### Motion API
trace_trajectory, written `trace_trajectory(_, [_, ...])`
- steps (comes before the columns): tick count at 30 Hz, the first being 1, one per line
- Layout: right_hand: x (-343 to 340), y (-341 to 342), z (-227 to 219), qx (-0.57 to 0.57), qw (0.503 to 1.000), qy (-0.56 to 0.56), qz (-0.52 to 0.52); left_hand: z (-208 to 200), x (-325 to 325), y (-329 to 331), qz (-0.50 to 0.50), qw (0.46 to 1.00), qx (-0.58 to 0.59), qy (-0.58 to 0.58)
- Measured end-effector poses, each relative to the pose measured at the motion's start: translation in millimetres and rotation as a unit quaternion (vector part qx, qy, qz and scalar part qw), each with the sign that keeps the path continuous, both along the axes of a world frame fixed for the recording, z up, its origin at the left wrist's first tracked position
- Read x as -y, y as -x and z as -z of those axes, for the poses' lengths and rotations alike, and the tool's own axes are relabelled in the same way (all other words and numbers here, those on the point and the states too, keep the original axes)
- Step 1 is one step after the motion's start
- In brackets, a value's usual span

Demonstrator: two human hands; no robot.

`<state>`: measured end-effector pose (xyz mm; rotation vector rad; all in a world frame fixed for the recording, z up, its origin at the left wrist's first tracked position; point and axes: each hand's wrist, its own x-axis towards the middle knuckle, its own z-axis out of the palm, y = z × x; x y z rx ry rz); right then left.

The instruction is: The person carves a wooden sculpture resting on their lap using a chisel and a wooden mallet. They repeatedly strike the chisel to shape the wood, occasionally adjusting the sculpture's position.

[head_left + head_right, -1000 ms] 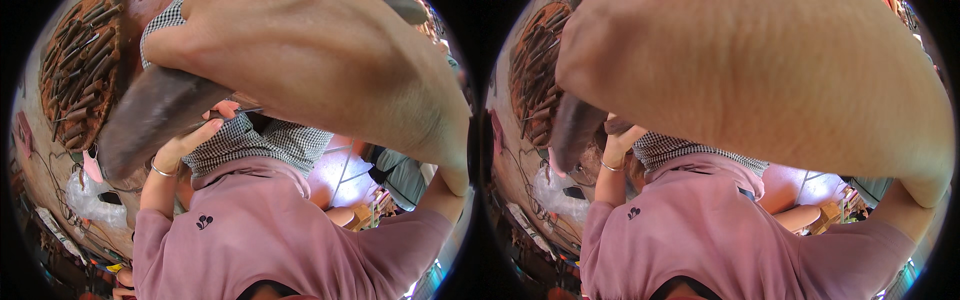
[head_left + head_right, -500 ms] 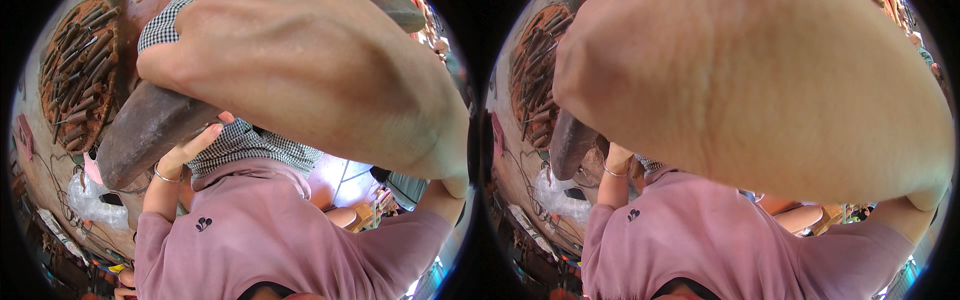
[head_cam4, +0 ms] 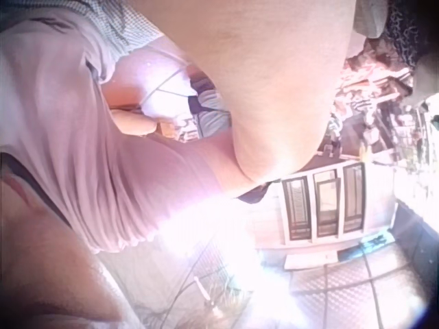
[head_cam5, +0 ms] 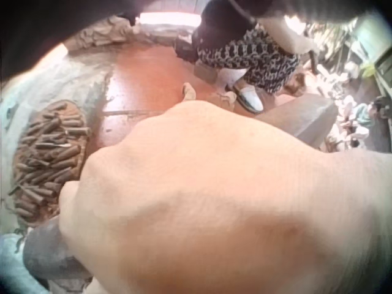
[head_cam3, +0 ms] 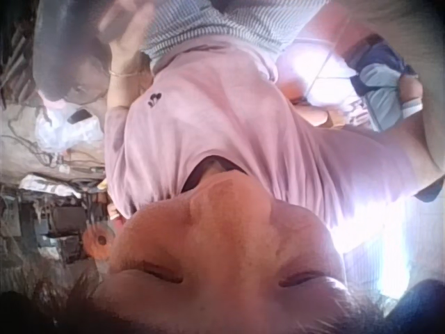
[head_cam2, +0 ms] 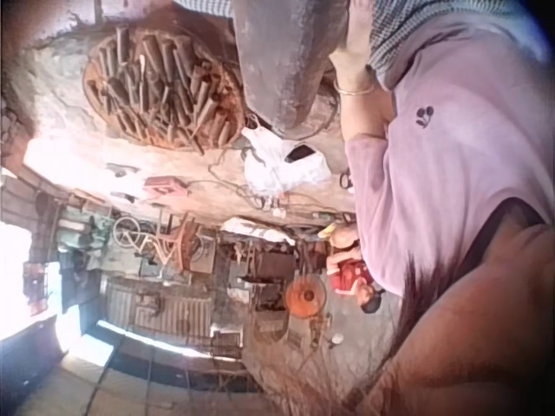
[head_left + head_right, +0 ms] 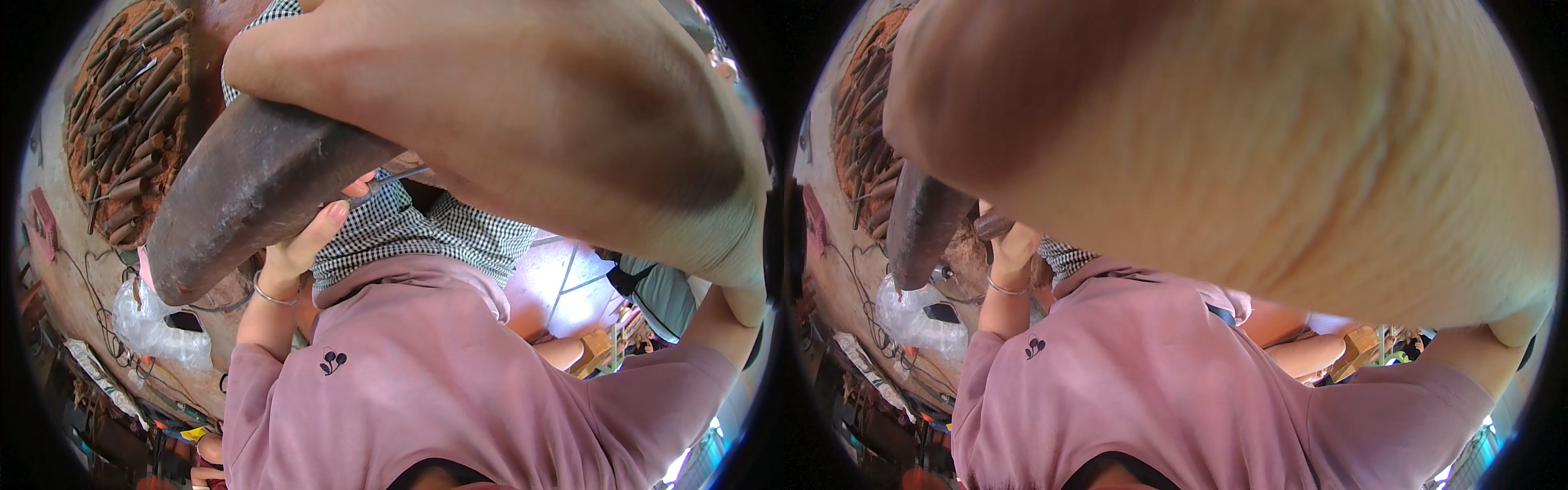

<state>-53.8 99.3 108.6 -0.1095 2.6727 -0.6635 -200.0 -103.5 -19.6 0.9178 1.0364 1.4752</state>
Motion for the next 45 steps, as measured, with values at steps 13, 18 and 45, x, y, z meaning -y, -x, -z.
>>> trace_trajectory(13, [-1.7,5.8,2.0,0.0,1.0,0.013,-0.015,5.0,-13.1,10.1,0.061,0.997,0.035,0.04])
trace_trajectory(18, [-0.3,2.1,-1.8,0.006,1.0,0.011,-0.005,2.5,-18.0,9.9,0.077,0.996,0.039,0.034])
trace_trajectory(45, [-1.6,-15.2,-10.2,-0.024,0.999,0.0,0.025,-3.5,1.2,-32.5,-0.028,0.998,-0.052,-0.031])
